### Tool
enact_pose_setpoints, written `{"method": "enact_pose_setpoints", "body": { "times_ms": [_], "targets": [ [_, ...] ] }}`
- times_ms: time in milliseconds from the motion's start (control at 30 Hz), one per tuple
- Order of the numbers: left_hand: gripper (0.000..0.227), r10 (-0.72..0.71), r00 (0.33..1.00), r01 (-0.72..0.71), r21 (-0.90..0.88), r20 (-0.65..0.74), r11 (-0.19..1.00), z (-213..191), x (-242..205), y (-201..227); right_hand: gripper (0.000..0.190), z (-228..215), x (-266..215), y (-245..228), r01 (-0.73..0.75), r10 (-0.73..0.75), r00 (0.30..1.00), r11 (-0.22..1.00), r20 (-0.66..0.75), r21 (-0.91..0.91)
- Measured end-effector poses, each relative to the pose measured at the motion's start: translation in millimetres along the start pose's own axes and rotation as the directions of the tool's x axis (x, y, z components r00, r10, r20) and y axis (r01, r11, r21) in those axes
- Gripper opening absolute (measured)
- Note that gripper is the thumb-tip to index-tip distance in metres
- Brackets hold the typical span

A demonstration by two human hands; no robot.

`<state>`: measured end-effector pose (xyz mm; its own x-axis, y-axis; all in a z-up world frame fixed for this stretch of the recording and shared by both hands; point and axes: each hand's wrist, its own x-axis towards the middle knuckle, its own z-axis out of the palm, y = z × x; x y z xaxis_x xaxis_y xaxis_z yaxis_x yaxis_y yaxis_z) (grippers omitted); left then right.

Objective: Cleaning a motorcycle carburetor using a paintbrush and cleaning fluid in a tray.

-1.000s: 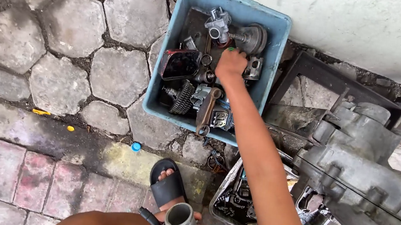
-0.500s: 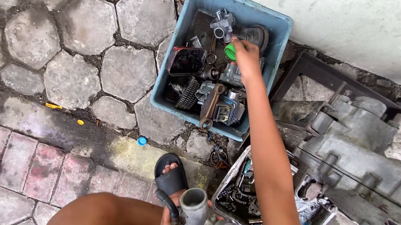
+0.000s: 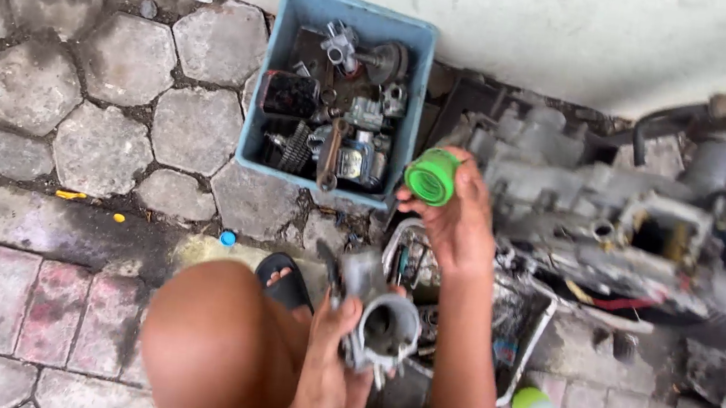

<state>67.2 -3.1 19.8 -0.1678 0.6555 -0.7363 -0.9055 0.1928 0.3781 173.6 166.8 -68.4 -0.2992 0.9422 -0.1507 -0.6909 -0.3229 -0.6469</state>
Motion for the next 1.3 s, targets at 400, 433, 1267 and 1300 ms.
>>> {"method": "enact_pose_setpoints", "body": {
  "times_ms": [400, 433, 1267, 1300],
  "targets": [
    [0.126, 0.097, 0.956, -0.157, 0.202, 0.278, 0.967, 81, -9, -46, 0.067, 72, -176, -213, 0.150, -0.041, 0.970, 0.874, 0.238, -0.462],
    [0.087, 0.199, 0.858, -0.359, 0.276, 0.473, 0.892, 85, -15, -45, 0.069, 68, -190, -222, 0.141, -0.058, 0.982, 0.852, 0.177, -0.505],
    [0.066, -0.192, 0.106, -0.986, 0.128, 0.976, 0.108, 121, -24, -70, 0.049, -14, -283, -201, 0.243, -0.366, 0.921, 0.806, -0.132, -0.540],
    [0.066, -0.189, 0.112, -0.986, 0.133, 0.976, 0.104, 121, -25, -69, 0.049, -11, -284, -202, 0.240, -0.360, 0.924, 0.809, -0.129, -0.537]
  ]
}}
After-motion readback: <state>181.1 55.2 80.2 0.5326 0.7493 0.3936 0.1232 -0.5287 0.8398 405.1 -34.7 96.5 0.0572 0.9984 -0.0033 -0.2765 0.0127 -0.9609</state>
